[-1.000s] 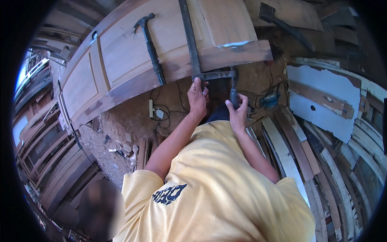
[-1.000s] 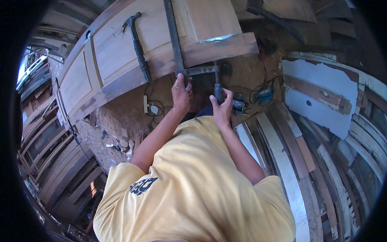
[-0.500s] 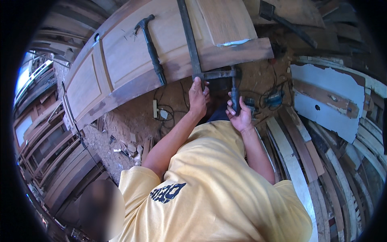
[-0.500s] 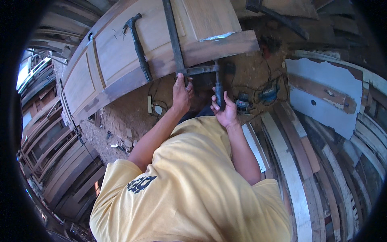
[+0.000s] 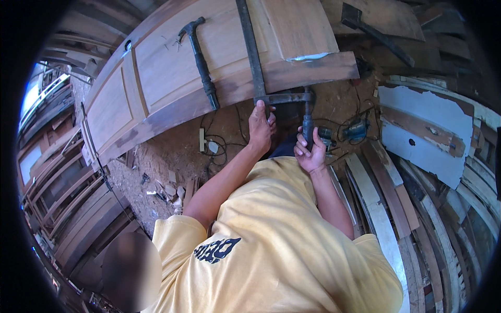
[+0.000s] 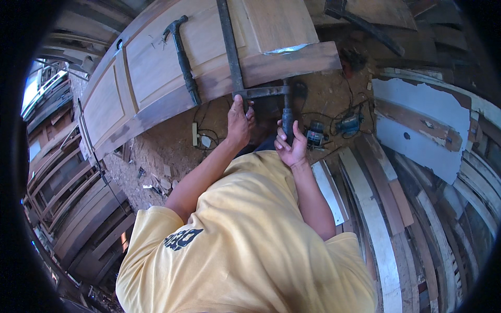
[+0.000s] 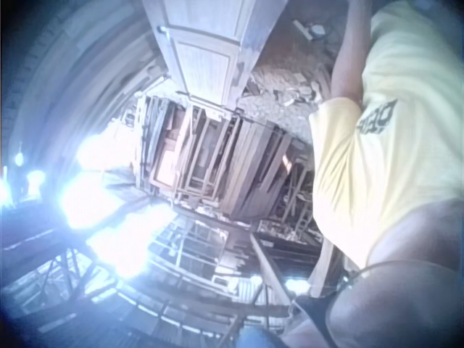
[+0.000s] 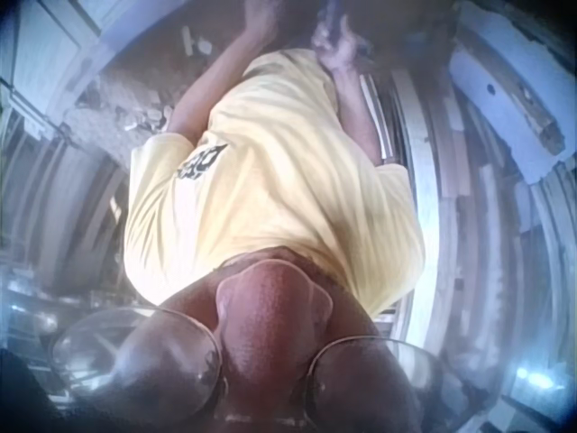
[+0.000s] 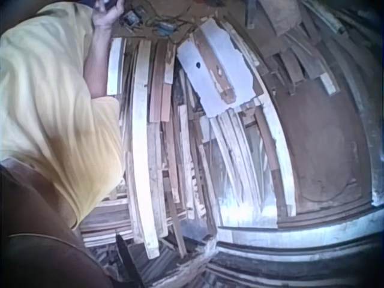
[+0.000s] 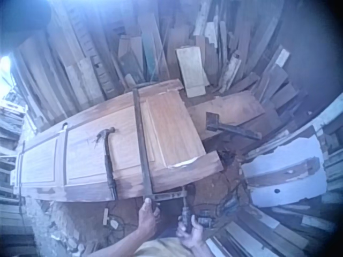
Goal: The person selects nails from a small container and uses a hammer to secure a panel within a wood frame, then uses a metal bar clamp to apply pressure and hold the assembly together while using a chisel to adjust a joint.
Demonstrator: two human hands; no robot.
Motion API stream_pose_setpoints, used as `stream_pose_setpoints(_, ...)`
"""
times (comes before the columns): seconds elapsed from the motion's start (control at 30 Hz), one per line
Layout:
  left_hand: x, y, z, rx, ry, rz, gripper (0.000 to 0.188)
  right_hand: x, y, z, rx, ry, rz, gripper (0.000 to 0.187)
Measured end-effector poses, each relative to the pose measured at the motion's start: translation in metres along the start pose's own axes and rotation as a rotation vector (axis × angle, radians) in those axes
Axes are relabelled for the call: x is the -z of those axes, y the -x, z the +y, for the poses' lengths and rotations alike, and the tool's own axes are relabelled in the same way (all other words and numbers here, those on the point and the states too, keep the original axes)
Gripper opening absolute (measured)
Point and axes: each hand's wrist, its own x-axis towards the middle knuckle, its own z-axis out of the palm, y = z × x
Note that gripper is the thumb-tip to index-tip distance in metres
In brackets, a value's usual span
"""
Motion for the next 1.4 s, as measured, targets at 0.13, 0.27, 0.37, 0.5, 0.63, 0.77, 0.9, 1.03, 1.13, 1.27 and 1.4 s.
stream_pose_setpoints(0.13,0.002,-0.001,-0.001,0.024,0.013,-0.015,0.050,-0.019,0.002,0.002,-0.061,0.061,0.066,0.051)
stream_pose_setpoints(0.27,0.002,-0.001,0.000,0.009,0.003,-0.035,0.051,-0.014,0.003,0.020,0.827,1.429,0.563,0.054)
stream_pose_setpoints(0.37,0.001,-0.001,-0.001,0.004,-0.002,-0.039,0.051,-0.009,0.005,0.021,0.782,1.280,0.527,0.042)
stream_pose_setpoints(0.5,0.002,-0.001,-0.001,0.035,0.023,-0.031,0.051,0.003,0.005,0.006,0.261,0.267,0.165,0.028)
stream_pose_setpoints(0.63,0.000,-0.001,0.000,0.015,0.008,-0.032,0.051,0.013,0.002,0.007,0.028,-0.128,0.074,0.028)
stream_pose_setpoints(0.77,0.003,-0.001,0.001,0.042,0.001,-0.038,0.049,-0.021,0.002,0.012,0.320,0.935,0.481,0.033)
stream_pose_setpoints(0.9,0.003,-0.002,0.000,0.018,0.002,-0.061,0.049,-0.026,-0.020,0.025,0.800,1.596,0.697,0.038)
stream_pose_setpoints(1.03,0.007,-0.003,-0.001,0.029,-0.004,-0.060,0.049,-0.014,-0.015,-0.004,0.115,0.427,0.084,0.050)
stream_pose_setpoints(1.13,0.004,-0.002,-0.001,0.023,-0.014,-0.059,0.049,-0.004,-0.023,-0.007,-0.139,-0.128,-0.236,0.055)
stream_pose_setpoints(1.27,0.005,-0.003,-0.001,0.019,0.000,-0.059,0.049,-0.005,-0.017,-0.010,-0.117,0.059,-0.093,0.054)
stream_pose_setpoints(1.4,0.005,-0.003,-0.002,0.011,-0.010,-0.048,0.049,-0.024,-0.010,-0.001,0.328,0.873,0.346,0.044)
